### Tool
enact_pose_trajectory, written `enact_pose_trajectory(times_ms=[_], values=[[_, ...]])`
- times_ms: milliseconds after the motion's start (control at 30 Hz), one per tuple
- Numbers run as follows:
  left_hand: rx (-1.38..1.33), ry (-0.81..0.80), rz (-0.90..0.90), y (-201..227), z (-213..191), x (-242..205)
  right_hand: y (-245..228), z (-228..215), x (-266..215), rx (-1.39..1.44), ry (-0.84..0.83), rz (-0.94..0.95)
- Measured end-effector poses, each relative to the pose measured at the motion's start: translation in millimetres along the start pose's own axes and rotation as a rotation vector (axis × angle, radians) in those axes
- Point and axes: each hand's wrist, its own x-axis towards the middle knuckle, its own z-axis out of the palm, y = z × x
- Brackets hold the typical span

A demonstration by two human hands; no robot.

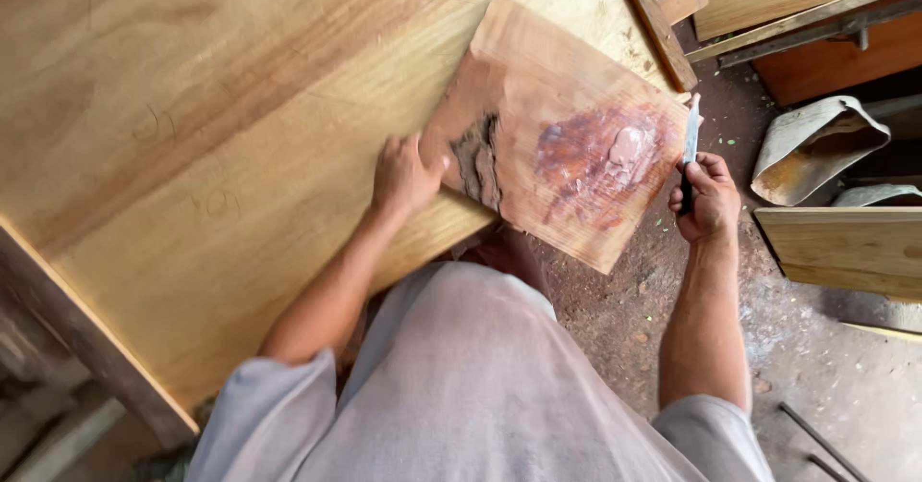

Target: The person hammers nails into a wooden board to secure a frame. They then use a putty knife to apply a pink filler paste to the wood surface, spreading it over the grain and joints.

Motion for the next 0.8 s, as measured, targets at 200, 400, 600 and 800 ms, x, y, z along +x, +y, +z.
enact_pose_trajectory(times_ms=[200,400,600,800], values=[[-0.129,-0.133,-0.094,-43,-20,-73,-25,59,-14,-0.251,-0.016,0.117],[0.123,-0.048,-0.166,-90,-101,-35,-55,134,-24,-0.362,0.081,-0.099],[0.002,0.160,-0.152,-67,-175,156,-78,235,32,-0.532,-0.023,-0.290],[0.152,-0.128,-0.553,-3,-182,202,-78,273,106,-0.724,0.110,-0.305]])
